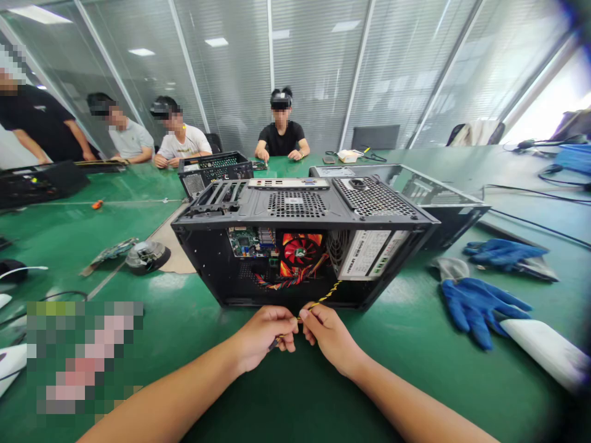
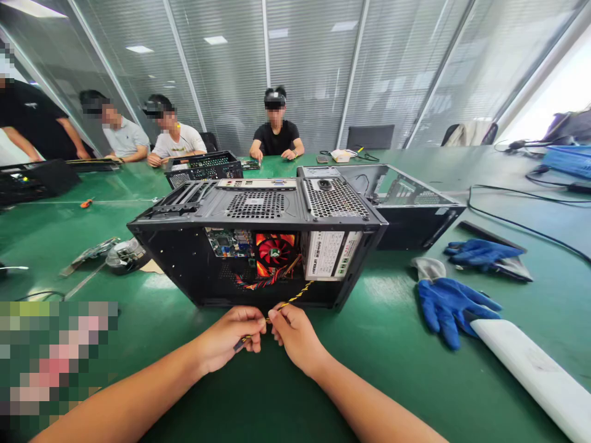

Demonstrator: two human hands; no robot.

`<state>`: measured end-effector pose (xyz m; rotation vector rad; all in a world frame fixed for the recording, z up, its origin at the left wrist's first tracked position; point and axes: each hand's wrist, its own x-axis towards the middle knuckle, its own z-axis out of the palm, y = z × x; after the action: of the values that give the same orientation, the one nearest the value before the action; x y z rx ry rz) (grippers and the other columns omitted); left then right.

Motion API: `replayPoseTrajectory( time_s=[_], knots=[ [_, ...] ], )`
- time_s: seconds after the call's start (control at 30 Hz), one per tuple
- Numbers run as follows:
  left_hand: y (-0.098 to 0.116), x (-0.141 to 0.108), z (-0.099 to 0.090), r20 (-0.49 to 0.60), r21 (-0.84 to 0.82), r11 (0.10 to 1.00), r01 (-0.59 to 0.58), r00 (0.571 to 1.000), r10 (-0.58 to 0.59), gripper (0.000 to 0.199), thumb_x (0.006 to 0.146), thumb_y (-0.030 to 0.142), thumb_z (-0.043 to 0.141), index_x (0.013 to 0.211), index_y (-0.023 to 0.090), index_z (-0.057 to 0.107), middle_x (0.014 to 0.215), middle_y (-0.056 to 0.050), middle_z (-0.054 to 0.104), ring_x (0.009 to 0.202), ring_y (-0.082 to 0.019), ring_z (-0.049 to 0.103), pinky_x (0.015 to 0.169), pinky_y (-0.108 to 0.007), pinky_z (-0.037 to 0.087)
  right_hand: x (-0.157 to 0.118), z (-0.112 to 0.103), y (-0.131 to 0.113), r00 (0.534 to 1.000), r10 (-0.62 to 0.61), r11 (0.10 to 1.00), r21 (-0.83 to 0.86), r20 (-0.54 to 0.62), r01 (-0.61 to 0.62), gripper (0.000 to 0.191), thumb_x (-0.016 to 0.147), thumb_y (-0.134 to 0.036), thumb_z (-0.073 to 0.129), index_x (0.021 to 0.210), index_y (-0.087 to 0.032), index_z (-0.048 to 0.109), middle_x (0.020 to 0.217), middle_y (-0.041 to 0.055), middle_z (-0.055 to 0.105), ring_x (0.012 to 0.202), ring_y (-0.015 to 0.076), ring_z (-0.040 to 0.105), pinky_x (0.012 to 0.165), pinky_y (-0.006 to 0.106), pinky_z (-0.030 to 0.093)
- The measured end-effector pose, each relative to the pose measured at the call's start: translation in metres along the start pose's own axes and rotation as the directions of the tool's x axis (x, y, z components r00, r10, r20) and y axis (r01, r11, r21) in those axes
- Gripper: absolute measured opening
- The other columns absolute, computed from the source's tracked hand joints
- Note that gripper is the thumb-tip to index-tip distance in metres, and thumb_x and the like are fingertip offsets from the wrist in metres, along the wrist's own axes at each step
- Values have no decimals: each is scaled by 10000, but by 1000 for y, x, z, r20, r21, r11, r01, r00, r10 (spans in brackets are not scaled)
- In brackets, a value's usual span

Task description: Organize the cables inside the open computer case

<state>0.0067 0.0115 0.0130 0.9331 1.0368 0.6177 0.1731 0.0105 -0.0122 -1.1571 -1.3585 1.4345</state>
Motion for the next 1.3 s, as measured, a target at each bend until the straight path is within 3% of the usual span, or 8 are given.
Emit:
replayPoseTrajectory(
  time_s=[0.2, 0.6, 1.3],
  knots=[
    [-3, 3, -3, 21, -101, 992, 70, 997, -68, 223, 667, 325, 723, 705, 135, 613, 516, 28, 551, 494, -94, 552, 526, -210, 372, 1, 0, 1, 1000, 0, 1000, -1, 16, 0, 471, 813, -631, 585, 693, -176, 554, 595, -31, 490, 508, 104, 479, 465, 227, 407],
    [1, 0, -4, 34, 46, 999, -11, 999, 9, 295, 729, 408, 728, 721, 141, 603, 541, 24, 571, 511, -108, 575, 513, -220, 345, 1, 1, 2, 1000, 16, 999, -28, 3, -16, 487, 815, -644, 576, 668, -182, 533, 559, -30, 491, 476, 103, 474, 449, 233, 416],
    [-1, 3, -6, 6, 209, 969, -129, 991, 131, 273, 763, 408, 695, 738, 153, 600, 517, 25, 584, 516, -122, 576, 532, -228, 363, 1, 1, -2, 1000, -4, 1000, -29, 11, 4, 444, 837, -595, 575, 670, -187, 523, 569, -35, 484, 482, 104, 475, 456, 232, 424]
  ],
)
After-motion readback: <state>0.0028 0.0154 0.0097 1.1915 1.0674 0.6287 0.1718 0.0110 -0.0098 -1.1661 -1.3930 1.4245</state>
